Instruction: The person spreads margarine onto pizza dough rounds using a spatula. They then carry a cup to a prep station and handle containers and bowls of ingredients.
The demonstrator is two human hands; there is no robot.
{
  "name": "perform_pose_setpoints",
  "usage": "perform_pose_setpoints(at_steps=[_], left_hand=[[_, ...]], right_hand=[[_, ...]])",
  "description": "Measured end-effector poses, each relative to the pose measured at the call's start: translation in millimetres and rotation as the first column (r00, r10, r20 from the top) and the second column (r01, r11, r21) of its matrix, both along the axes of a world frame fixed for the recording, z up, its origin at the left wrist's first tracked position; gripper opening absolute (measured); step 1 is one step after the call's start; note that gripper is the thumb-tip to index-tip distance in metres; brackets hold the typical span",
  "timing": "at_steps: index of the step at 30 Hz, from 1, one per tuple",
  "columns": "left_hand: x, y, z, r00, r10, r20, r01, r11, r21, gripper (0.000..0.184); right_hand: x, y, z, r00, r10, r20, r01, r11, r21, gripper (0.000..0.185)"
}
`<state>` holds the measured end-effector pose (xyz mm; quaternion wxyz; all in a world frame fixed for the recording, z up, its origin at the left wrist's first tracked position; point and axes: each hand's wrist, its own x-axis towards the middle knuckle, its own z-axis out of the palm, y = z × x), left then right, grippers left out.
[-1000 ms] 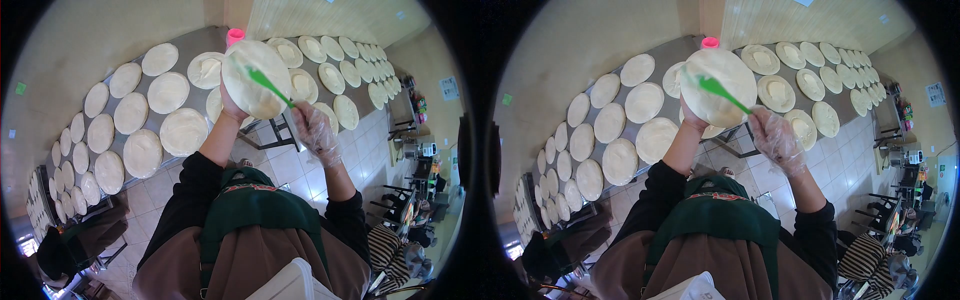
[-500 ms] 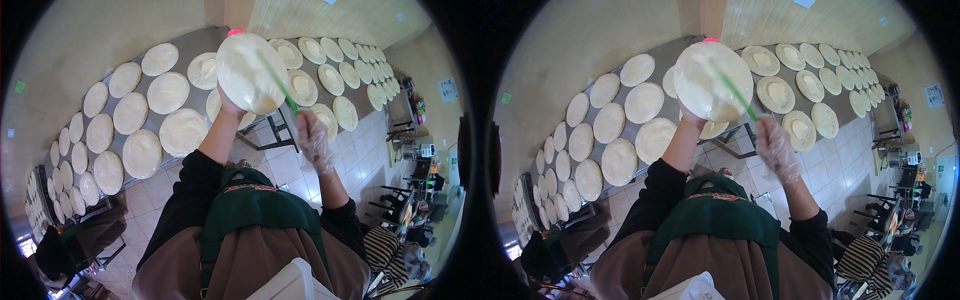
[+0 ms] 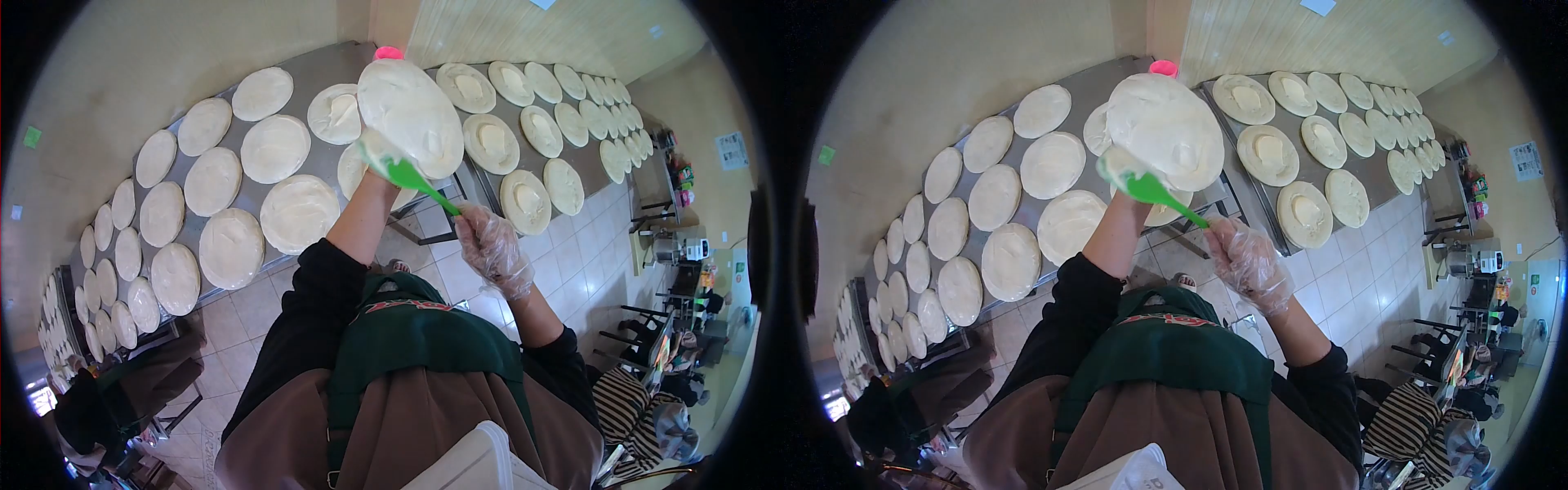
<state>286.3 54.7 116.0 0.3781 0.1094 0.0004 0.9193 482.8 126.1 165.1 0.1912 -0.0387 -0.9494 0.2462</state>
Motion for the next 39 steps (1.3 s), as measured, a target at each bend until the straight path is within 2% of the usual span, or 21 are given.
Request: perform_pose_setpoints(at_steps=[1,2,3,4,5,7,8,12,16,19,23,25,27,28,30,32,33,34,35,37,39], left_hand=[[4,-4,10,0.996,0.088,0.018,-0.085,0.987,-0.139,0.062],[1,3,-4,0.996,0.086,0.018,-0.083,0.987,-0.141,0.062],[-6,14,-29,0.993,0.083,-0.081,-0.097,0.979,-0.180,0.059],[-9,20,-43,0.981,0.075,-0.176,-0.114,0.969,-0.219,0.057],[-8,19,-40,0.982,0.073,-0.175,-0.111,0.969,-0.219,0.057],[-8,17,-33,0.998,-0.065,0.023,0.065,0.998,0.019,0.055],[-8,16,-31,0.998,-0.066,0.022,0.066,0.998,0.019,0.055],[-11,12,-22,0.999,-0.029,0.024,0.029,1.000,-0.006,0.057],[-13,7,-18,1.000,0.005,0.026,-0.004,0.999,-0.037,0.059],[-13,5,-17,0.999,0.021,0.025,-0.019,0.998,-0.059,0.061],[-18,9,-27,0.998,0.067,0.016,-0.065,0.994,-0.083,0.060],[-28,5,-19,0.990,0.138,0.028,-0.139,0.990,0.004,0.059],[-30,-4,-13,0.992,0.125,0.026,-0.125,0.992,-0.003,0.059],[-30,-9,-11,0.993,0.113,0.024,-0.113,0.994,-0.009,0.060],[-31,-19,-8,0.996,0.088,0.020,-0.088,0.996,-0.021,0.062],[-37,-25,-11,0.997,0.074,0.017,-0.074,0.997,-0.028,0.064],[-42,-25,-17,0.997,-0.031,0.072,0.018,0.984,0.179,0.064],[-46,-25,-22,0.984,-0.145,0.103,0.095,0.919,0.383,0.065],[-48,-25,-26,0.984,-0.144,0.103,0.094,0.919,0.382,0.065],[-52,-23,-35,0.975,0.217,-0.057,-0.213,0.975,0.071,0.064],[-63,-23,-45,0.986,0.164,-0.029,-0.158,0.976,0.147,0.064]], right_hand=[[0,-2,4,1.000,0.017,0.002,-0.017,1.000,0.021,0.012],[0,-3,6,0.999,0.032,0.006,-0.032,0.999,0.042,0.012],[-2,-3,5,1.000,0.030,0.004,-0.030,0.999,0.043,0.012],[-5,-3,4,0.998,-0.013,-0.053,0.016,0.999,0.043,0.012],[-7,-2,4,0.992,-0.055,-0.110,0.060,0.997,0.041,0.013],[-10,-3,5,0.995,-0.048,-0.085,0.056,0.994,0.092,0.013],[-12,-4,6,0.997,-0.040,-0.062,0.049,0.989,0.143,0.013],[-4,-16,9,0.998,-0.001,0.055,-0.006,0.993,0.117,0.011],[-9,-18,11,0.998,0.025,-0.050,-0.025,1.000,-0.016,0.011],[-18,-15,15,0.993,-0.103,-0.053,0.099,0.992,-0.081,0.011],[-20,-30,26,0.997,-0.034,0.070,0.031,0.998,0.050,0.010],[-19,-38,26,0.994,0.013,0.113,-0.026,0.994,0.108,0.008],[-21,-42,24,0.999,0.053,-0.009,-0.053,0.996,-0.070,0.011],[-21,-42,23,0.998,0.056,-0.008,-0.056,0.996,-0.072,0.011],[-20,-36,24,0.988,-0.154,0.031,0.157,0.974,-0.166,0.010],[-22,-30,15,0.981,-0.175,0.078,0.186,0.970,-0.159,0.009],[-23,-29,7,0.972,-0.198,0.125,0.216,0.965,-0.149,0.009],[-23,-33,0,0.987,-0.142,0.070,0.150,0.982,-0.113,0.008],[-22,-39,-2,0.987,-0.142,0.071,0.149,0.982,-0.114,0.008],[-21,-48,-3,0.996,-0.080,0.040,0.084,0.990,-0.113,0.009],[-22,-53,-3,0.998,-0.040,0.058,0.046,0.993,-0.111,0.011]])
